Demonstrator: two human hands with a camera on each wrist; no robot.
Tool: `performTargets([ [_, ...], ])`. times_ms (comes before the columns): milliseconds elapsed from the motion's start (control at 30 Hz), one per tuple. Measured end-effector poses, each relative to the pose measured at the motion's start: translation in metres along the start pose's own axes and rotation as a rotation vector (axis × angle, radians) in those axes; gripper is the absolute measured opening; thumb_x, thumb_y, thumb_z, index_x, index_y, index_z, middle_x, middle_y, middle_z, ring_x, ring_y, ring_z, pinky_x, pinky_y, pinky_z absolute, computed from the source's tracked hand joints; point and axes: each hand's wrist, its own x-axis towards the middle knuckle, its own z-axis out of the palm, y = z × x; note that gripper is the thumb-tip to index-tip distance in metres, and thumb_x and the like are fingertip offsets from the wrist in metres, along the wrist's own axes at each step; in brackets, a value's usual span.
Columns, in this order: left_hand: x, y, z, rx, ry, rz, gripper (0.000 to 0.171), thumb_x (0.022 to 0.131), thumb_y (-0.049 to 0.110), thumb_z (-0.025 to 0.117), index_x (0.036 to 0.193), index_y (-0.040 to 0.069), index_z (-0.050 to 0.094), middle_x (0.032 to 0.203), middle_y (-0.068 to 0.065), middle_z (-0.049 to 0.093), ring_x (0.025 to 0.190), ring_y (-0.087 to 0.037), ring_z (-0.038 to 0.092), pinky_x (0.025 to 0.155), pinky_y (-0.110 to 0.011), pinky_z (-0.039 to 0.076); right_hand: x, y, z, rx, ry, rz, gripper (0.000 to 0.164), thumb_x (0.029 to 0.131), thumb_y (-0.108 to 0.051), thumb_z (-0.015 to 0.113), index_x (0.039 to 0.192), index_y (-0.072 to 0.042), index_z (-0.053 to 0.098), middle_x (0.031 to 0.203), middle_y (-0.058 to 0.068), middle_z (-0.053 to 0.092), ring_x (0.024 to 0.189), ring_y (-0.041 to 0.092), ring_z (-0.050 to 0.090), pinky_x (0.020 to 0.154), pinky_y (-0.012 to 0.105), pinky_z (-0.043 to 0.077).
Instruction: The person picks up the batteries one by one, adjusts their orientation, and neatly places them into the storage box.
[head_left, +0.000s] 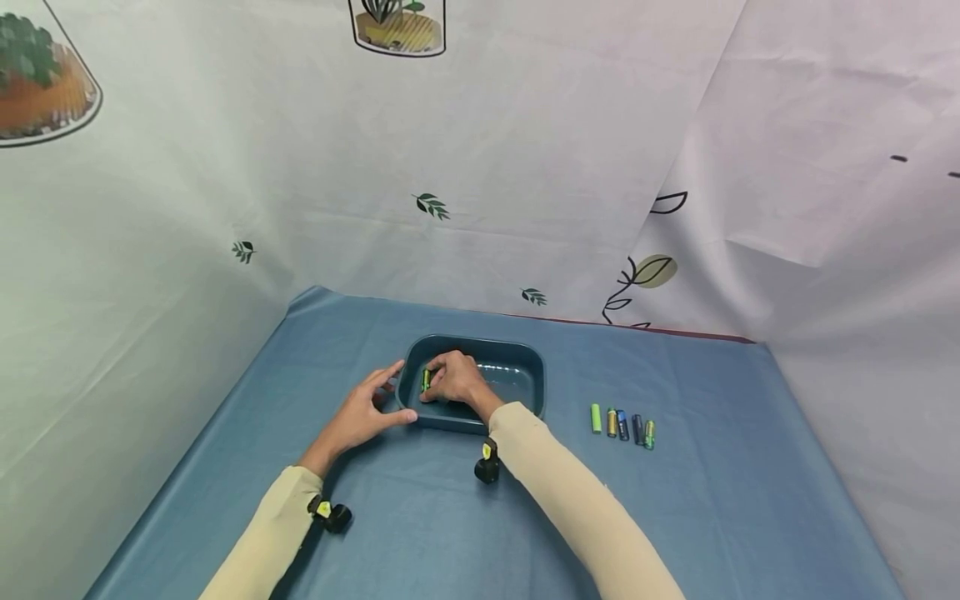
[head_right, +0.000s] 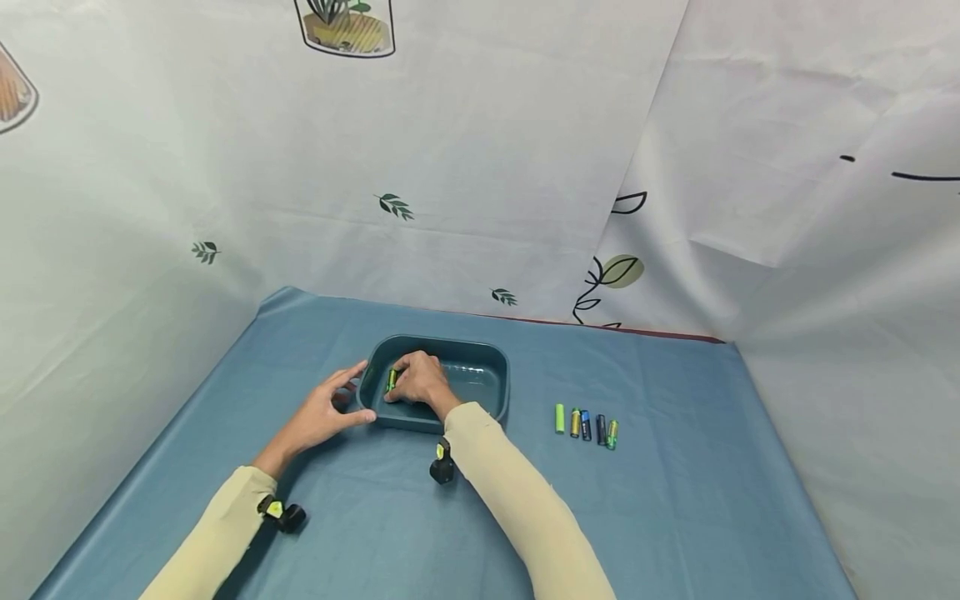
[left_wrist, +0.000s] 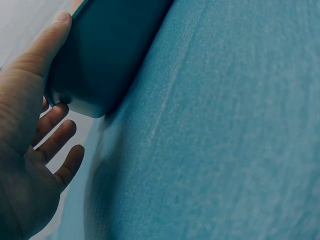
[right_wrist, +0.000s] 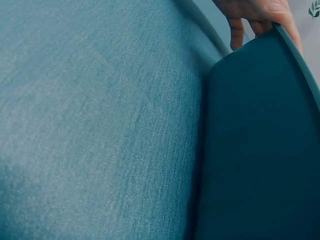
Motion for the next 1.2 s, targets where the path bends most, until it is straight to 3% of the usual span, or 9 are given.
performTargets([
  [667,-0.0001,0.0022,-0.0005,0.0,-0.002,-0.008,0.093,0.083,0.043,0.086,0.16,0.021,0.038,0.148,-0.01,0.05,0.115,-0.03,0.057,0.092,-0.052,0.049,0.0011,-0.0024,0.0019,-0.094,0.007,0.021,0.059,0.078,-0.029,0.092,0.13,-0.011,0.07,0.075,-0.008,0.07,0.069,0.007,0.064,0.078,0.032,0.057],
  [1200,-0.0005,0.0023,-0.0009,0.002,-0.004,-0.022,0.093,0.083,0.045,0.085,0.16,0.023,0.038,0.149,-0.01,0.049,0.116,-0.03,0.057,0.091,-0.052,0.049,-0.0013,-0.0017,-0.001,-0.066,0.001,0.014,0.059,0.077,-0.03,0.093,0.128,-0.012,0.069,0.08,-0.005,0.069,0.07,0.01,0.064,0.072,0.031,0.056],
])
